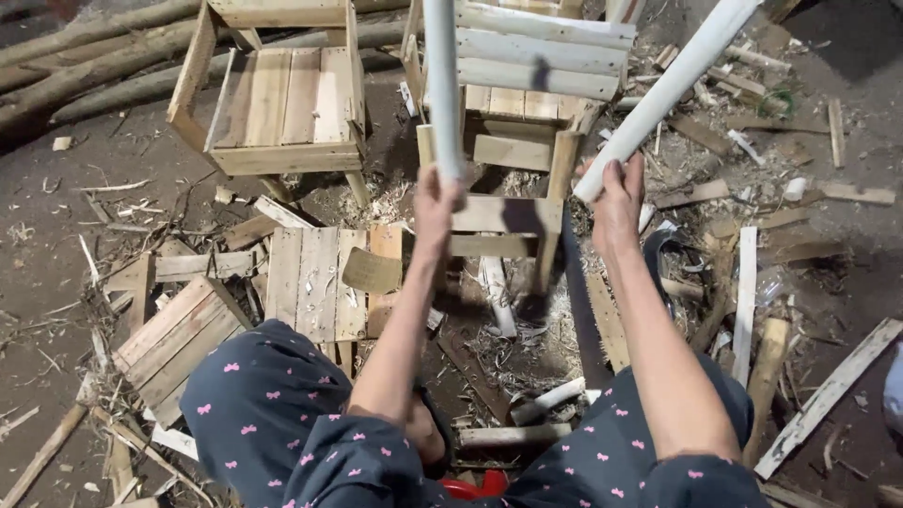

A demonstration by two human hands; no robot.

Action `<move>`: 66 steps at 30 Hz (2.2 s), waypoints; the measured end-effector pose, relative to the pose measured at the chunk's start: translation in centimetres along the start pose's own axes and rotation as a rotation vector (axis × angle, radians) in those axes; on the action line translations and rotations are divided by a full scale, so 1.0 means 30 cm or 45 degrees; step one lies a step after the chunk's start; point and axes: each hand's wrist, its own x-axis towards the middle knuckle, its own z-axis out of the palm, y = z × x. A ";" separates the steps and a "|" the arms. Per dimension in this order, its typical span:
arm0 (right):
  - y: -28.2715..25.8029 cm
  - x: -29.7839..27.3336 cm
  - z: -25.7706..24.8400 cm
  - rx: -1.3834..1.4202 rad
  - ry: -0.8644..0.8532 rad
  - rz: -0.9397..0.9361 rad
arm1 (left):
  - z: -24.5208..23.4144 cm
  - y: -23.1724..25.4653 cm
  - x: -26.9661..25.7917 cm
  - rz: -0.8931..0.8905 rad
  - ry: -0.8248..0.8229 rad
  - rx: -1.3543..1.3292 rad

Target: The person sands a white wooden dowel with sandpaper while sitting on the floor. They then place the dowel into a wooden chair frame to check the fit.

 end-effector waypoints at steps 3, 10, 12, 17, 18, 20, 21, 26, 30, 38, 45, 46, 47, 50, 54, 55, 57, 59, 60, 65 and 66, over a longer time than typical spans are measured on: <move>-0.082 -0.094 0.023 0.187 -0.147 0.151 | 0.136 0.247 -0.126 -0.144 -0.266 -0.322; -0.151 -0.267 -0.018 0.096 -0.386 0.210 | 0.186 0.217 -0.218 -0.287 -0.551 -0.768; -0.177 -0.294 -0.041 0.040 -0.427 0.162 | 0.222 0.236 -0.247 -0.328 -0.558 -0.796; -0.231 -0.374 -0.071 0.230 -0.496 0.263 | 0.301 0.413 -0.345 -0.559 -0.427 -0.629; -0.232 -0.390 -0.064 0.229 -0.495 0.257 | 0.310 0.385 -0.355 -0.555 -0.431 -0.631; -0.235 -0.419 -0.057 0.088 -0.421 0.239 | 0.336 0.330 -0.377 -0.686 -0.328 -0.732; -0.241 -0.426 -0.057 0.086 -0.418 0.230 | 0.353 0.345 -0.391 -0.682 -0.336 -0.735; -0.265 -0.473 -0.060 -0.265 -0.315 0.074 | 0.388 0.380 -0.447 -0.521 -0.368 -0.641; -0.316 -0.504 -0.042 -0.327 -0.257 0.019 | 0.414 0.508 -0.492 -0.553 -0.444 -0.582; -0.334 -0.515 -0.057 -0.350 -0.215 -0.045 | 0.443 0.420 -0.524 -0.545 -0.356 -0.633; -0.317 -0.480 -0.113 -0.525 -0.282 0.043 | 0.469 0.375 -0.519 -0.682 -0.364 -0.660; -0.287 -0.453 -0.142 -0.625 -0.311 -0.044 | 0.472 0.359 -0.514 -0.686 -0.362 -0.681; -0.257 -0.427 -0.172 -0.723 -0.342 -0.132 | 0.476 0.344 -0.509 -0.690 -0.359 -0.701; -0.387 -0.450 -0.151 -0.649 -0.443 -0.026 | 0.488 0.427 -0.515 -0.707 -0.359 -0.733; -0.466 -0.459 -0.142 -0.651 -0.443 -0.017 | 0.512 0.318 -0.494 -0.717 -0.378 -0.827; -0.488 -0.468 -0.130 -0.596 -0.452 -0.047 | 0.519 0.345 -0.498 -0.737 -0.372 -0.872; -0.492 -0.468 -0.134 -0.540 -0.457 -0.071 | 0.526 0.368 -0.506 -0.763 -0.366 -0.915; -0.460 -0.440 -0.163 -0.509 -0.402 -0.095 | 0.532 0.364 -0.505 -0.770 -0.337 -0.979; -0.448 -0.434 -0.175 -0.509 -0.402 -0.095 | 0.541 0.351 -0.509 -0.770 -0.337 -0.978; -0.462 -0.439 -0.206 -0.825 -0.506 -0.218 | 0.560 0.299 -0.500 -0.716 -0.094 -1.080; -0.446 -0.448 -0.212 -0.826 -0.511 -0.220 | 0.554 0.301 -0.505 -0.712 -0.090 -1.082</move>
